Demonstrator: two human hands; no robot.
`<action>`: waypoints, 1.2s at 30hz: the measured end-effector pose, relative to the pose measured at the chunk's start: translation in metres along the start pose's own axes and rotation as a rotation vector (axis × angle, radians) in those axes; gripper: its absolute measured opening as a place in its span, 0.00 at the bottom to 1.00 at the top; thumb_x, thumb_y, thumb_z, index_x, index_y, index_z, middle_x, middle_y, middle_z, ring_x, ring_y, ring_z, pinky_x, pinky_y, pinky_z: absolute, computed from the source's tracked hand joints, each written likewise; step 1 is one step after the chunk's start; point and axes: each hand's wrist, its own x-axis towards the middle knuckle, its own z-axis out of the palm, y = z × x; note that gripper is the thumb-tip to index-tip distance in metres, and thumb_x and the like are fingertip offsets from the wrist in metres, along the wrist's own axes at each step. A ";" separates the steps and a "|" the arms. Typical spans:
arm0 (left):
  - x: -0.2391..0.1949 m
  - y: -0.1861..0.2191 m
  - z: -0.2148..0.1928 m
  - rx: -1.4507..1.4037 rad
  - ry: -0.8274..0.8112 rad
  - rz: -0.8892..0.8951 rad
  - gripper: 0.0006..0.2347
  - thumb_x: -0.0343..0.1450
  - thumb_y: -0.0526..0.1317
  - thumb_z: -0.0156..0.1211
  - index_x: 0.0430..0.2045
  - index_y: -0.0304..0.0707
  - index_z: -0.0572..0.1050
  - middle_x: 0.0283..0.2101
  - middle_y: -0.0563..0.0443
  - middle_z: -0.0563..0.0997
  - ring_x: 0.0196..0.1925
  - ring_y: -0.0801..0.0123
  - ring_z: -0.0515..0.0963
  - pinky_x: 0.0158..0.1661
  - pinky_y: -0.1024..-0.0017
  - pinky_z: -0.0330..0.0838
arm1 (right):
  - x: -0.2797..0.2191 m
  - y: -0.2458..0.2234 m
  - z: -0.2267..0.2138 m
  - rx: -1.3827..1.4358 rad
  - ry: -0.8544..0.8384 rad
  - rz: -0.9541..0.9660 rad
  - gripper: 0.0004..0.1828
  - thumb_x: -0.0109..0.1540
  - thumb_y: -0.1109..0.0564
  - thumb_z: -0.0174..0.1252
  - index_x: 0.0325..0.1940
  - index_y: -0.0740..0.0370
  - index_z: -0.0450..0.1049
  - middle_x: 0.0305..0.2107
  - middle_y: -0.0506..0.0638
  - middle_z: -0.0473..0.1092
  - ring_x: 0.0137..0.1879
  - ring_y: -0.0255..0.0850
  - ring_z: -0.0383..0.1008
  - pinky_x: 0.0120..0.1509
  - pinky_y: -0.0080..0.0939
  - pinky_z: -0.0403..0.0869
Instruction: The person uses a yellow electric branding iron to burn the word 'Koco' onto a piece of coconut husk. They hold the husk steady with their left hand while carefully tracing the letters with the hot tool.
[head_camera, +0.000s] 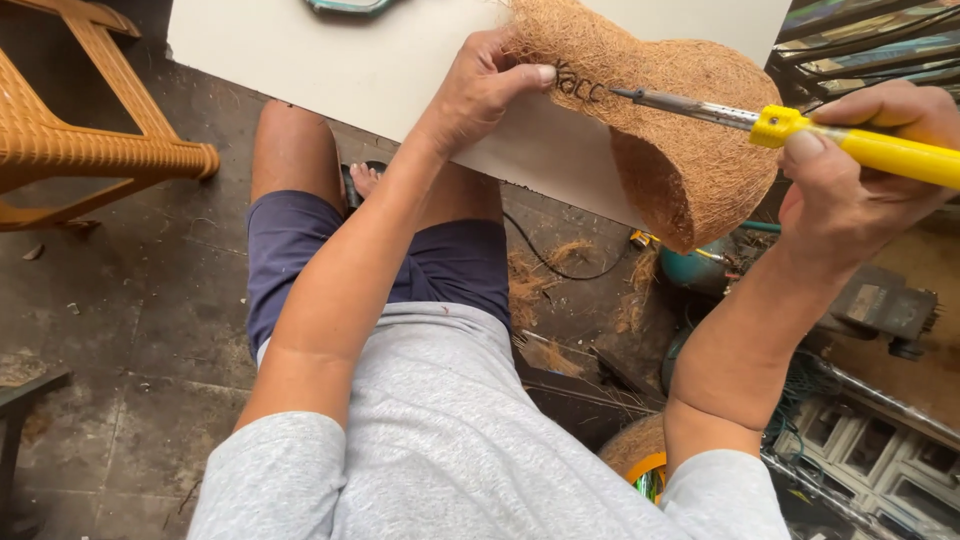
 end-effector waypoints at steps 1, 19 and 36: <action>0.000 0.000 0.000 -0.002 0.003 0.001 0.05 0.72 0.39 0.56 0.38 0.39 0.74 0.35 0.56 0.78 0.38 0.73 0.77 0.41 0.76 0.74 | 0.000 0.001 -0.002 -0.001 -0.004 -0.001 0.12 0.61 0.67 0.61 0.41 0.79 0.65 0.33 0.65 0.62 0.27 0.52 0.63 0.34 0.47 0.64; 0.002 -0.006 0.000 -0.018 0.010 0.093 0.07 0.72 0.35 0.56 0.42 0.35 0.75 0.41 0.55 0.78 0.43 0.72 0.77 0.46 0.73 0.75 | 0.000 0.000 -0.004 -0.051 -0.067 -0.024 0.14 0.60 0.68 0.63 0.43 0.79 0.65 0.36 0.66 0.64 0.39 0.54 0.64 0.48 0.51 0.65; 0.002 -0.009 0.000 -0.060 -0.017 0.105 0.07 0.73 0.34 0.55 0.44 0.36 0.74 0.40 0.56 0.78 0.42 0.74 0.77 0.45 0.73 0.73 | 0.003 -0.001 -0.002 -0.065 -0.089 -0.030 0.13 0.60 0.72 0.62 0.43 0.80 0.65 0.38 0.66 0.62 0.40 0.55 0.63 0.49 0.51 0.66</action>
